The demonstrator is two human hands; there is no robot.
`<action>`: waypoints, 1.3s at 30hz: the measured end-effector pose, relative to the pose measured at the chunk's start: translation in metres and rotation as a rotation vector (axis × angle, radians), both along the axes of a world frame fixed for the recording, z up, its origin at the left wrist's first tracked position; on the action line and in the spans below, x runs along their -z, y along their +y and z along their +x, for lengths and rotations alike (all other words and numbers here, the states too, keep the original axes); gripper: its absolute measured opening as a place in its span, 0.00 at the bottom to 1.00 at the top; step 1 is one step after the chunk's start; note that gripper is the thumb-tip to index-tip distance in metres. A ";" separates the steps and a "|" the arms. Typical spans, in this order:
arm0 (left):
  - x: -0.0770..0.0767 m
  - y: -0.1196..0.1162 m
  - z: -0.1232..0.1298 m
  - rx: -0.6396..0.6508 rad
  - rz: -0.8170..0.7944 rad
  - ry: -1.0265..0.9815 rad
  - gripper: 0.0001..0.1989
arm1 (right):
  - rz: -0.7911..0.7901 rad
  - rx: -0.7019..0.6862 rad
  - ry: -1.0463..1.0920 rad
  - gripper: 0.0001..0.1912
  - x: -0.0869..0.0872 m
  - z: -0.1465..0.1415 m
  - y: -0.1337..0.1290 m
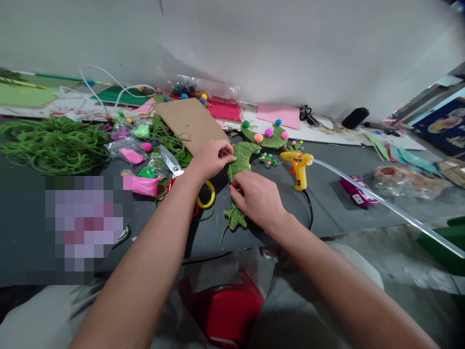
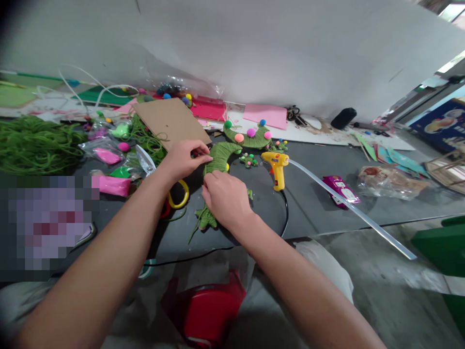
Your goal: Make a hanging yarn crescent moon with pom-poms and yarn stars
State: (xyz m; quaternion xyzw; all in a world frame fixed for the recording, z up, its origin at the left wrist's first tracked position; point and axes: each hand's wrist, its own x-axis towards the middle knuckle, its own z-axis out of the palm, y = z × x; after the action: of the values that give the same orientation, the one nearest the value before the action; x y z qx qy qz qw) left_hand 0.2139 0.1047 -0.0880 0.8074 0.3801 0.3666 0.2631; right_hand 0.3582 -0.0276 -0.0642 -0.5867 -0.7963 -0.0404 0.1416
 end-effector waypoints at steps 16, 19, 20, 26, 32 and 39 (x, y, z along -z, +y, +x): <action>0.006 0.005 0.001 -0.003 0.024 0.036 0.05 | 0.026 0.006 -0.079 0.09 -0.003 -0.003 -0.005; 0.007 0.005 0.002 0.006 0.031 0.040 0.05 | 0.038 0.004 -0.093 0.08 -0.003 -0.003 -0.006; 0.007 0.005 0.002 0.007 0.033 0.043 0.05 | 0.036 0.009 -0.097 0.08 -0.003 -0.004 -0.006; 0.007 0.005 0.001 -0.003 0.034 0.059 0.05 | -0.010 0.047 -0.120 0.10 -0.007 -0.006 -0.007; 0.008 0.005 0.001 -0.014 0.012 0.054 0.05 | -0.042 0.075 -0.137 0.12 -0.006 -0.008 -0.008; 0.014 0.008 0.003 -0.010 -0.031 0.012 0.06 | -0.058 0.090 -0.141 0.11 -0.009 -0.010 -0.009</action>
State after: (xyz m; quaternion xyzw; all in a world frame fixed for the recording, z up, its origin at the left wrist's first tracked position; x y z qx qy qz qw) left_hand 0.2168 0.1129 -0.1023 0.8036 0.3915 0.3570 0.2713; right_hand 0.3487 -0.0363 -0.0552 -0.6214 -0.7780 -0.0647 0.0663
